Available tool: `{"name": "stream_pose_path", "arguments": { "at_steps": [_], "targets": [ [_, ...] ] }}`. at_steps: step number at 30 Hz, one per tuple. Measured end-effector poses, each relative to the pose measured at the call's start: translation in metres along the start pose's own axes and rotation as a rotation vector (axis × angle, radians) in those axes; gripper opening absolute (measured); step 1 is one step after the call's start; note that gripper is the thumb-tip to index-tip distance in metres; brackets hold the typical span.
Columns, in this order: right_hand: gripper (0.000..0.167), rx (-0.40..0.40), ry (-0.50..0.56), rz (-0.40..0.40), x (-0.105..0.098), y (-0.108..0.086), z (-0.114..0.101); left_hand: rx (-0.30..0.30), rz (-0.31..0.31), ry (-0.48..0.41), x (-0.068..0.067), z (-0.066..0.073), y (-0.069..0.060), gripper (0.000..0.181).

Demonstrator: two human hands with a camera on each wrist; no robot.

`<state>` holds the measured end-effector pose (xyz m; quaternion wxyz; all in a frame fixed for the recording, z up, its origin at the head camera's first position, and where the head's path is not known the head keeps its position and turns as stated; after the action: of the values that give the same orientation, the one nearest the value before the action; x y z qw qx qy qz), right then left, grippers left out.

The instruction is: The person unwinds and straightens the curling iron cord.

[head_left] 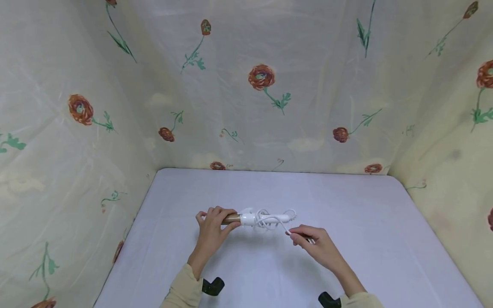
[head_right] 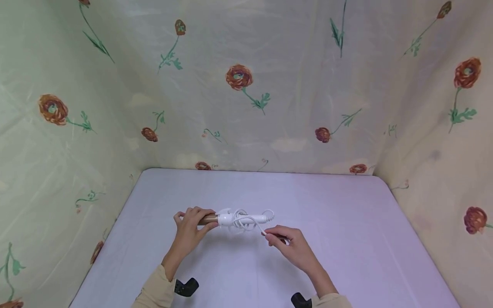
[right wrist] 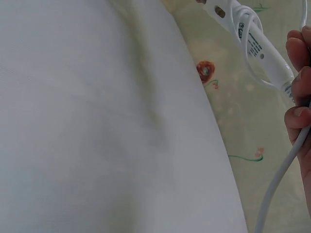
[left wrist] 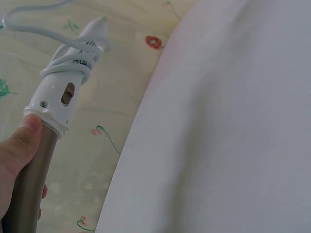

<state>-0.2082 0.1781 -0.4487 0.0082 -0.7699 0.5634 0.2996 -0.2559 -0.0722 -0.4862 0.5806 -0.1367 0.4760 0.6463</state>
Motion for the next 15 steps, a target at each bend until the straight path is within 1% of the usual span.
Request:
{"name": "stream_pose_path", "arguments": {
  "at_steps": [5,8,15],
  "targets": [
    [0.013,-0.001,0.013,-0.059,0.01,-0.003,0.0,-0.01,0.008,-0.005,-0.002,-0.001,0.001,0.037],
    [0.013,0.0,0.028,-0.087,0.017,-0.006,0.004,-0.011,0.006,-0.01,-0.002,-0.001,0.001,0.037],
    [0.015,0.019,0.05,-0.15,0.032,-0.013,0.033,-0.011,0.006,-0.011,-0.003,-0.001,0.001,0.037]
  ]
}}
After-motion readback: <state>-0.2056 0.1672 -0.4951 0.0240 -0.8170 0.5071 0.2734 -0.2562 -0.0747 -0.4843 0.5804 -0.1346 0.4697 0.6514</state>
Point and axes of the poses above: each hand's wrist, its own y-axis towards the middle knuckle, its own x-axis out of the palm, z = x × y, the point moved 9 cm from there along y, towards the middle knuckle, and after that the axes turned 1 degree about z, right-handed, at the moved point
